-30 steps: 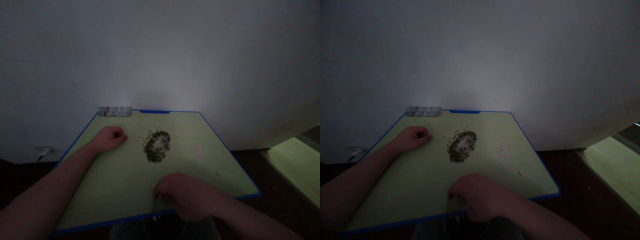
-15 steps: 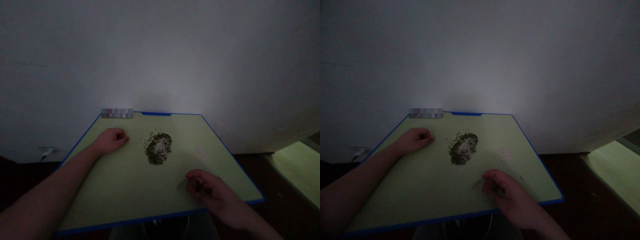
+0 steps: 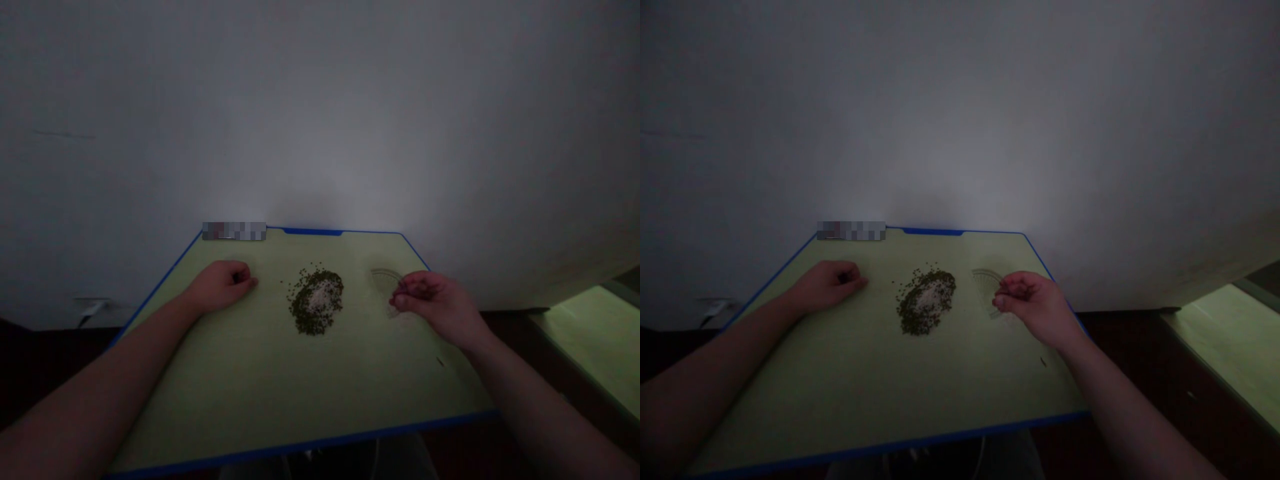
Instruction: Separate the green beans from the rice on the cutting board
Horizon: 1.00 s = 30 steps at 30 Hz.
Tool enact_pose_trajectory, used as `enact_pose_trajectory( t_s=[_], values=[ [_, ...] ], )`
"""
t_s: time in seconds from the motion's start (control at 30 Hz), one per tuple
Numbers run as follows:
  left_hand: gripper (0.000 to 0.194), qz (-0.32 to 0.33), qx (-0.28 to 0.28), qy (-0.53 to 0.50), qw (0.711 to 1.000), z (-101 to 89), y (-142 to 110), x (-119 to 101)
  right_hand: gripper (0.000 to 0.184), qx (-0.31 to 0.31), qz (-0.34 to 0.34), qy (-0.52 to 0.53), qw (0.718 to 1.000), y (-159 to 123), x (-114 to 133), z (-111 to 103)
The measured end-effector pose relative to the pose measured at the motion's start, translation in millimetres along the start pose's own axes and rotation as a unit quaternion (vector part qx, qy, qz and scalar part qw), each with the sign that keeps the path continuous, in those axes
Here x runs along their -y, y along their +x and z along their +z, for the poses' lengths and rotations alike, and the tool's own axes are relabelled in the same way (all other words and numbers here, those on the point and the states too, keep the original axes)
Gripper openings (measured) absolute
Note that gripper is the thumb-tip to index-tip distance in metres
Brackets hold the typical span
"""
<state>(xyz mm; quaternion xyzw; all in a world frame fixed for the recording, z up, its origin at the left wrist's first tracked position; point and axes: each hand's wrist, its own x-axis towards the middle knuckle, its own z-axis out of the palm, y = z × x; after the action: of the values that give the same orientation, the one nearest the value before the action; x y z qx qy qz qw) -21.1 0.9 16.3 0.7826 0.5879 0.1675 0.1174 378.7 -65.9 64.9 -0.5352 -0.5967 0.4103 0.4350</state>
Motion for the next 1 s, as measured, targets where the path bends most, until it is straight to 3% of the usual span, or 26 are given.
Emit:
enact_pose_trajectory(
  t_s=[0.17,0.4,0.63,0.77,1.0],
  values=[
    [0.031,0.001,0.004,-0.006,1.0,0.1,0,0,0.04,-0.047,-0.004,-0.011,0.999,15,-18,3],
    [0.03,0.001,0.005,-0.001,1.0,-1.4,0,-3,0.039,0.021,0.003,0.02,1.0,48,-14,9],
    [0.03,-0.009,0.004,-0.011,1.0,-0.9,0,-2,0.033,0.021,0.067,-0.002,0.997,120,5,41],
    [0.03,-0.001,-0.004,-0.028,1.0,-0.8,0,0,0.034,0.023,0.116,-0.054,0.992,167,2,63],
    [0.03,-0.008,-0.021,-0.055,0.998,-0.4,1,3,0.034,0.078,0.198,-0.135,0.968,190,-15,93]
  ],
)
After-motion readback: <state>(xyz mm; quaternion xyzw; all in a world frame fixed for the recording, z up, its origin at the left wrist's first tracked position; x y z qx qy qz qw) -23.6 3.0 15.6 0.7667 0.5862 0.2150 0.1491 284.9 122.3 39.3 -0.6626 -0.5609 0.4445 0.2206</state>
